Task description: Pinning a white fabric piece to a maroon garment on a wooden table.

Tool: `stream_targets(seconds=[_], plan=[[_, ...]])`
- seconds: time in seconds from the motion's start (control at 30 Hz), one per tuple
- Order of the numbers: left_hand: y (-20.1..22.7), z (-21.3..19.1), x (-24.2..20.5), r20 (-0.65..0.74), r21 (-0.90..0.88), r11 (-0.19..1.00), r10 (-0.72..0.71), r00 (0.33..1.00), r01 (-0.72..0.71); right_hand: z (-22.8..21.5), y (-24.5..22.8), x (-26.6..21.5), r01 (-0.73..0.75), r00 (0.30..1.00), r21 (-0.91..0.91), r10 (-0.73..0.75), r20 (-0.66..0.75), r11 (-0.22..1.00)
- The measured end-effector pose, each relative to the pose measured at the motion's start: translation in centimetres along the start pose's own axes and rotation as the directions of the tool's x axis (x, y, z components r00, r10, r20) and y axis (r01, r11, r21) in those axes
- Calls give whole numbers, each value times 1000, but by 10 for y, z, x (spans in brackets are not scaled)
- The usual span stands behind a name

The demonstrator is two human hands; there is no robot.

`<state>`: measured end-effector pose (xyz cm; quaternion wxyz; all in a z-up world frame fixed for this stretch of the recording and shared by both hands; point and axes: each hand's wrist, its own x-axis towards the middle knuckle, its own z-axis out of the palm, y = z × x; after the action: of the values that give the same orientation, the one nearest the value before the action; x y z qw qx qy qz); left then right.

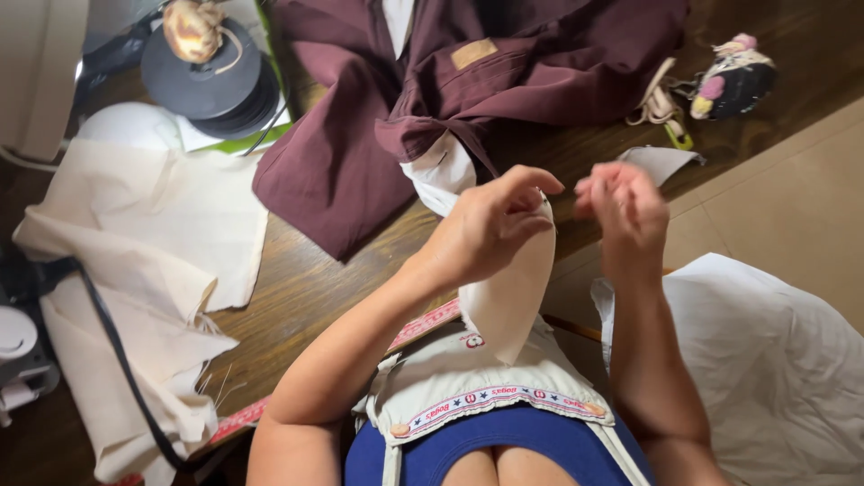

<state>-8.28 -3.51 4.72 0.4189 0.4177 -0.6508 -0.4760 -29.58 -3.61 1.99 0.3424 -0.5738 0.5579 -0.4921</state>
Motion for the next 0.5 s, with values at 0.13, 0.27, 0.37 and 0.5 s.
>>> stream_targets(seconds=[0.13,0.27,0.37,0.5], plan=[[-1,-1,3,162,52,990,118,980,-128,16,24,-55,-148,986,231,126,107,962],[-8,-46,11,282,314,876,282,917,-366,26,59,-71,-232,972,167,223,70,958],[-33,-73,18,330,802,376,366,870,-463,19,47,-64,-186,980,72,179,89,980],[-59,-98,44,365,806,256,493,789,-533,20,45,-59,-150,984,49,144,102,988]])
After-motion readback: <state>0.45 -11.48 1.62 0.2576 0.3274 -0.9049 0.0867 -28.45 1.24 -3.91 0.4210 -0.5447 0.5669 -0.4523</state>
